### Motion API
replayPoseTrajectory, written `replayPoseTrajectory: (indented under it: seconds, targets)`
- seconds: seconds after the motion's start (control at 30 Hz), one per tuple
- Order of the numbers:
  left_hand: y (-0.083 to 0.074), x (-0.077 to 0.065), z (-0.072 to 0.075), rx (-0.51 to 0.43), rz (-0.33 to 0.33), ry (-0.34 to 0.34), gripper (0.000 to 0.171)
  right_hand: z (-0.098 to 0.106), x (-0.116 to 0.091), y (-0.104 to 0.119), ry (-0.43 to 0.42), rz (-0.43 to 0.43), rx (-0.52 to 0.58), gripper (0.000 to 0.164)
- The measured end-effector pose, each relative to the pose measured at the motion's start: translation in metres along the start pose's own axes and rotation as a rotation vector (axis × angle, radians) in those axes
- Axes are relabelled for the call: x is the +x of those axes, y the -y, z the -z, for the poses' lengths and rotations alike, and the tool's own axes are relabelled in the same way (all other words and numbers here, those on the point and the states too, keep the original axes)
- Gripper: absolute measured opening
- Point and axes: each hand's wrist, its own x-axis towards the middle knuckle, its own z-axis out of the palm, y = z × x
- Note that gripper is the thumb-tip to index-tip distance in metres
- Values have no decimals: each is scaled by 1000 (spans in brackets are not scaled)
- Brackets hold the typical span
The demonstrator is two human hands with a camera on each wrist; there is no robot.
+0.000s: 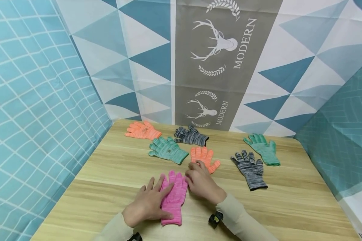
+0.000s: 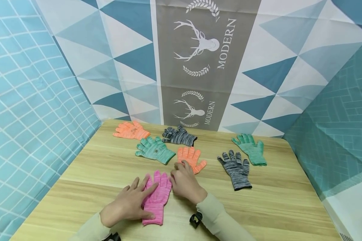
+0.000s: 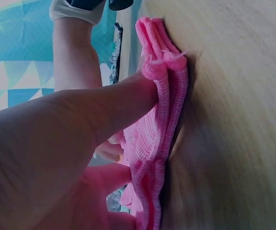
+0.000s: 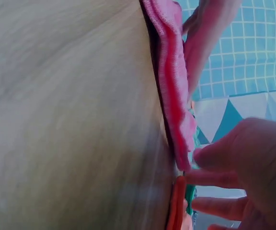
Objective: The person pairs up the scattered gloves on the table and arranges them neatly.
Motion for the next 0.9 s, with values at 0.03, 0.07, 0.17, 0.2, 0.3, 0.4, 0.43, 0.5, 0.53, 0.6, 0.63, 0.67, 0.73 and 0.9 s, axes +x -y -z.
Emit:
replayPoseTrajectory:
  seconds: [0.03,0.07,0.17,0.2,0.3,0.4,0.43,0.5,0.53,0.6,0.63,0.67,0.73,0.9]
  targets:
    - [0,0,0,-1,1,0,108,0,0,-1,-14,6,1,12]
    - [0,1,0,-1,1,0,108,0,0,-2,-20,5,4,11]
    - [-1,1,0,-7,3,8,108,0,2,-3,-31,9,0,8]
    - [-1,1,0,-9,3,9,108,0,2,-3,-33,11,-2,7]
    - [-1,1,0,-12,2,12,108,0,4,-2,-39,22,-17,5]
    - [-1,2,0,-11,1,10,108,0,7,-1,-49,47,-41,11]
    - [0,2,0,-9,2,10,108,0,9,0,-50,62,-41,14]
    - [0,1,0,-5,3,7,108,-1,13,2,-46,80,-29,20]
    - [0,1,-1,-2,4,5,108,-2,16,3,-39,88,-23,22]
    - [1,1,-1,-1,4,3,108,-5,20,5,-14,90,1,22]
    - [1,2,-1,-2,3,3,108,-6,21,6,-3,87,5,21]
    - [1,1,-1,-4,1,3,108,-7,22,6,5,76,1,19]
    - [1,2,-1,-4,0,5,108,-10,23,6,12,60,-9,14]
    - [2,3,-2,4,0,8,108,-12,24,7,-39,24,4,6]
